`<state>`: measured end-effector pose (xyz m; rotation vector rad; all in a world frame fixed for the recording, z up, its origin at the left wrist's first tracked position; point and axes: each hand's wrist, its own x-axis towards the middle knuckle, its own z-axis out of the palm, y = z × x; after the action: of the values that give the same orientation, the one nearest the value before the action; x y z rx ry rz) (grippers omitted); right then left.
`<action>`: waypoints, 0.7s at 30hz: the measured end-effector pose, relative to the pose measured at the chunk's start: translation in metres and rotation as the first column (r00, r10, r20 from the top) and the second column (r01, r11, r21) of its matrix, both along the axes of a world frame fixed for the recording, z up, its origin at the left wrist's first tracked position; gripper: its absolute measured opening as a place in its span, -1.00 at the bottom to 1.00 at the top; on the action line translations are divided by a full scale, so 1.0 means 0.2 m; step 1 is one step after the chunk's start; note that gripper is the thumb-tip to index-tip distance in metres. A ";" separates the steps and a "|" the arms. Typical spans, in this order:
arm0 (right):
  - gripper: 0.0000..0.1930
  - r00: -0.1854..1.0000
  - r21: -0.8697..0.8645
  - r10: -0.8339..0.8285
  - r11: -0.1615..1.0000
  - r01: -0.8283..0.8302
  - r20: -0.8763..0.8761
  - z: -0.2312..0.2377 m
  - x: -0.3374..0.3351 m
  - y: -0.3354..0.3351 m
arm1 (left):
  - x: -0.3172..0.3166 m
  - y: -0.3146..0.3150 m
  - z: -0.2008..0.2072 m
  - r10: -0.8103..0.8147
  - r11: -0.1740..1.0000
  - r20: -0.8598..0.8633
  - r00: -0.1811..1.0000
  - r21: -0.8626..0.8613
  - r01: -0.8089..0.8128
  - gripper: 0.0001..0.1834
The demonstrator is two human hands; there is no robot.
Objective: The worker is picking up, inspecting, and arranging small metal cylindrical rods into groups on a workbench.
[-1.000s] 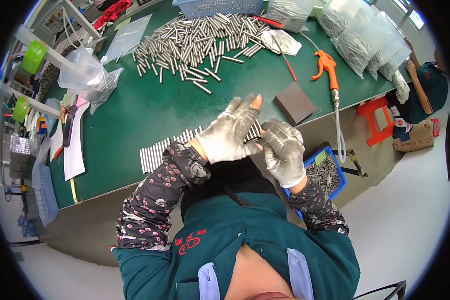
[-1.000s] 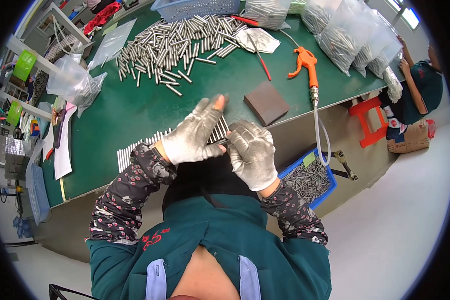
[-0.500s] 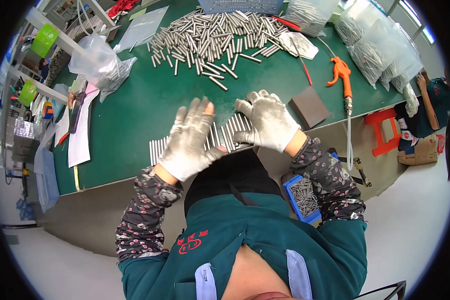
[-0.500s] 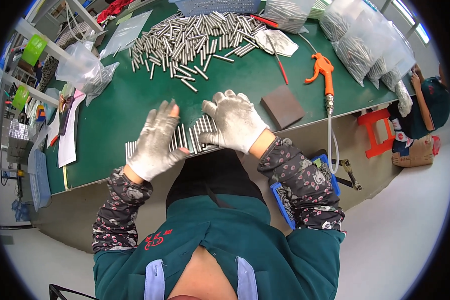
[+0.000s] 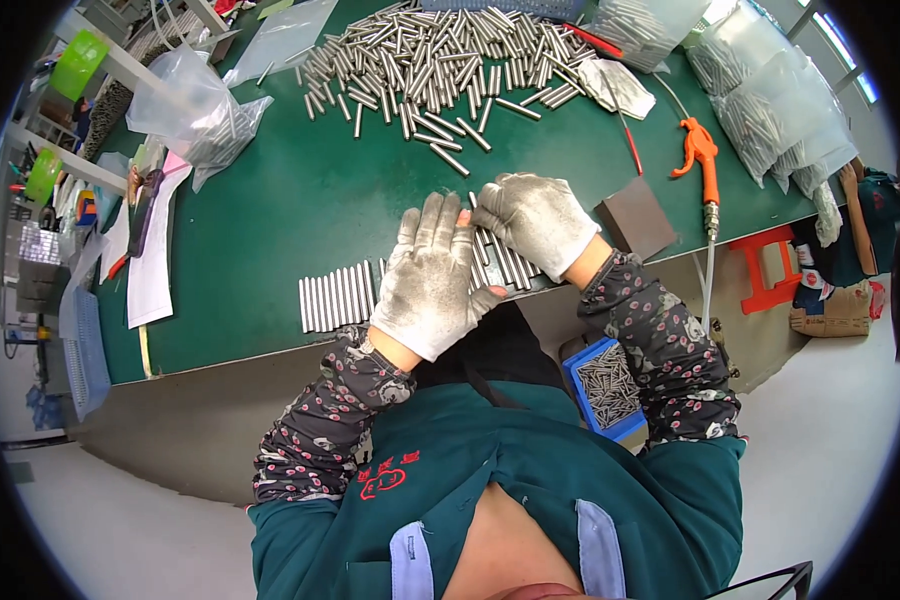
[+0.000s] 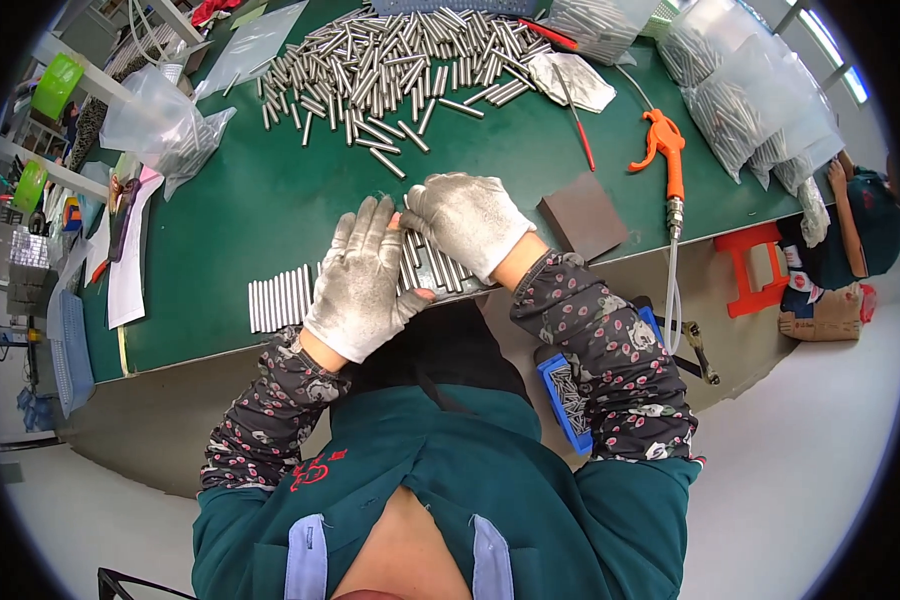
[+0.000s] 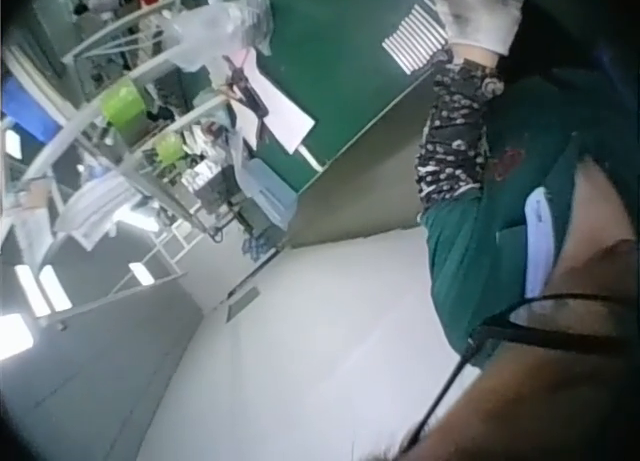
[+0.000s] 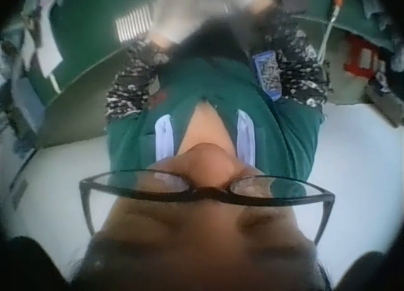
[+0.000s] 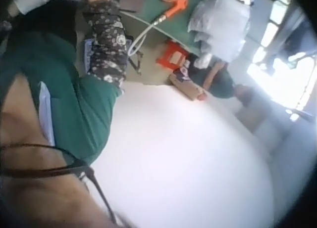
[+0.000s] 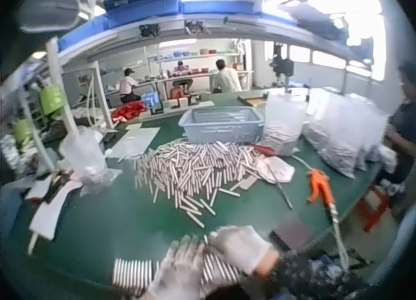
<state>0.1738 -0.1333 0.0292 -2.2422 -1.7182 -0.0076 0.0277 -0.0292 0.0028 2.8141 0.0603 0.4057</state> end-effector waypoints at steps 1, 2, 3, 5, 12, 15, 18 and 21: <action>-0.79 1.000 0.013 -0.028 1.000 0.028 -0.003 0.00 0.00 0.00 | 0.00 0.00 0.01 0.004 1.000 0.006 1.000 0.001 -0.004 -0.09; -0.83 0.997 0.041 -0.043 0.998 0.046 -0.067 0.00 0.01 0.00 | 0.00 0.00 0.01 0.007 1.000 -0.001 1.000 -0.006 -0.007 -0.09; -0.83 0.998 0.044 -0.035 0.998 0.038 -0.061 0.01 0.01 0.00 | -0.01 0.01 0.02 0.010 1.000 -0.008 1.000 -0.013 -0.011 -0.09; -0.85 0.993 0.133 -0.119 0.984 0.118 -0.001 0.03 -0.01 0.00 | -0.02 0.01 0.03 0.030 0.999 0.011 0.999 -0.026 -0.029 -0.09; -0.77 0.997 -0.038 -0.074 0.996 0.075 0.023 0.07 -0.03 0.00 | -0.05 0.00 0.04 0.080 0.995 -0.059 0.995 -0.059 -0.083 -0.12; -0.78 0.998 -0.063 -0.059 0.996 0.057 -0.033 0.09 -0.06 -0.04 | -0.05 0.00 0.04 0.083 0.993 -0.046 0.995 -0.082 -0.086 -0.12; -0.79 0.997 -0.002 -0.066 0.998 0.066 -0.039 0.10 -0.08 -0.08 | -0.04 -0.01 0.05 0.093 0.992 0.002 0.996 -0.091 -0.092 -0.11; -0.79 0.997 0.004 -0.068 0.998 0.067 0.038 0.07 -0.08 -0.06 | -0.01 -0.02 0.04 0.081 0.993 -0.049 0.996 -0.086 -0.085 -0.09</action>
<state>0.1576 -0.1453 0.0424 -2.3115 -1.6595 -0.0675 0.0266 -0.0336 0.0104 2.7405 0.2001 0.3486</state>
